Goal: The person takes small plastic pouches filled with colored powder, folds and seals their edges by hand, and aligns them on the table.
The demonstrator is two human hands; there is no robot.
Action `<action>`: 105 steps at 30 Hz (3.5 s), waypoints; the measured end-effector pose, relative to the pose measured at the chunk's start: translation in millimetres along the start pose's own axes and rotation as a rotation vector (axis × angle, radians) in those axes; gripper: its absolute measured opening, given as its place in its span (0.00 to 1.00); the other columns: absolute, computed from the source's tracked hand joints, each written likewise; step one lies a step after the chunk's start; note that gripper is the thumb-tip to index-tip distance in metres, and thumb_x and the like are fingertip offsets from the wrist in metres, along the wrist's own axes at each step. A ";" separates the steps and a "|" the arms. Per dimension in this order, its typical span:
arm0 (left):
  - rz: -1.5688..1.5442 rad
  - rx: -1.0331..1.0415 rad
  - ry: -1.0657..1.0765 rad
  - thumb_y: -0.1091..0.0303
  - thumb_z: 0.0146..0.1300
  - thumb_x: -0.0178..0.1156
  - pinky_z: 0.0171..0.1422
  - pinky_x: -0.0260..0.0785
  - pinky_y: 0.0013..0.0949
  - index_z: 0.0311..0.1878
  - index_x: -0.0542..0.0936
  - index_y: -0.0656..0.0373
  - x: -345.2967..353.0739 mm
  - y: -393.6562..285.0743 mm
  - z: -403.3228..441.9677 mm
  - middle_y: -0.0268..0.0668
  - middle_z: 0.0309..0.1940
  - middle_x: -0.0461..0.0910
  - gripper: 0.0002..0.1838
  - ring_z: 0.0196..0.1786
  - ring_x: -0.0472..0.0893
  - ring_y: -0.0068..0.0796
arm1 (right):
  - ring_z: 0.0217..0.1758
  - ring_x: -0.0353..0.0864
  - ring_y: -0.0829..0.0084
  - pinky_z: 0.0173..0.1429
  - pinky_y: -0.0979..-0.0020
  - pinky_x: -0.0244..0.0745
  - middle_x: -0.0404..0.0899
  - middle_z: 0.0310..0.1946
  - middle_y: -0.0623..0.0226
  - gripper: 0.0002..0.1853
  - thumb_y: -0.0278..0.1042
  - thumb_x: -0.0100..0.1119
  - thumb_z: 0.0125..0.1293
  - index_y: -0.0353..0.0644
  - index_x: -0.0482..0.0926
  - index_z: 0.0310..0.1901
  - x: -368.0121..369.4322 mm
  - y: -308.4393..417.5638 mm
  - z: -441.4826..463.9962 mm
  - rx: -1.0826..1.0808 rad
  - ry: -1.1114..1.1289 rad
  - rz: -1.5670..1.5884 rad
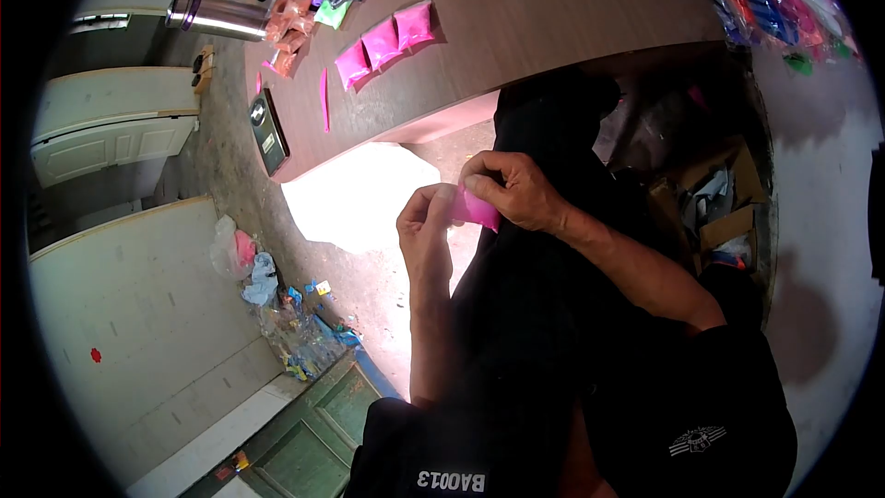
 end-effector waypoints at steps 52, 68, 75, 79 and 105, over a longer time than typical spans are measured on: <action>0.158 0.244 0.080 0.63 0.80 0.54 0.36 0.64 0.25 0.35 0.75 0.58 37.0 -35.4 -11.8 0.30 0.28 0.76 0.13 0.30 0.71 0.18 | 0.29 0.77 0.80 0.35 0.72 0.75 0.80 0.26 0.65 0.16 0.41 0.58 0.78 0.35 0.80 0.41 -8.1 64.0 -30.5 -0.211 -0.215 0.029; 0.271 0.294 0.273 0.53 0.68 0.65 0.33 0.65 0.29 0.34 0.81 0.67 72.4 -61.9 -2.1 0.38 0.27 0.82 0.22 0.27 0.76 0.23 | 0.31 0.75 0.81 0.37 0.74 0.73 0.80 0.28 0.69 0.16 0.41 0.57 0.78 0.34 0.84 0.45 -29.7 84.2 -28.8 -0.249 -0.325 0.146; 0.146 0.313 0.413 0.58 0.79 0.56 0.37 0.70 0.26 0.45 0.82 0.63 75.3 -55.8 -7.4 0.35 0.33 0.82 0.16 0.32 0.77 0.22 | 0.33 0.77 0.81 0.38 0.76 0.74 0.80 0.31 0.71 0.11 0.34 0.58 0.77 0.34 0.83 0.44 -35.7 108.8 -48.5 -0.321 -0.427 -0.118; 0.224 0.369 0.341 0.62 0.76 0.59 0.35 0.66 0.27 0.36 0.82 0.63 71.4 -54.6 -10.0 0.32 0.25 0.79 0.14 0.28 0.75 0.20 | 0.34 0.79 0.80 0.39 0.74 0.76 0.80 0.28 0.67 0.10 0.35 0.60 0.75 0.36 0.84 0.42 -33.5 95.0 -50.1 -0.349 -0.406 -0.030; 0.188 0.309 0.269 0.63 0.75 0.63 0.41 0.71 0.24 0.46 0.83 0.65 89.6 -54.1 -15.9 0.30 0.34 0.82 0.13 0.35 0.78 0.18 | 0.36 0.82 0.76 0.44 0.74 0.78 0.85 0.32 0.65 0.09 0.36 0.65 0.71 0.37 0.85 0.41 -51.1 92.8 -63.7 -0.246 -0.469 -0.229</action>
Point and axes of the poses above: each hand's wrist, its own z-axis towards the middle knuckle, its own x-axis out of the palm, y = z × x, the point moved 4 cm from there along z, towards the middle knuckle
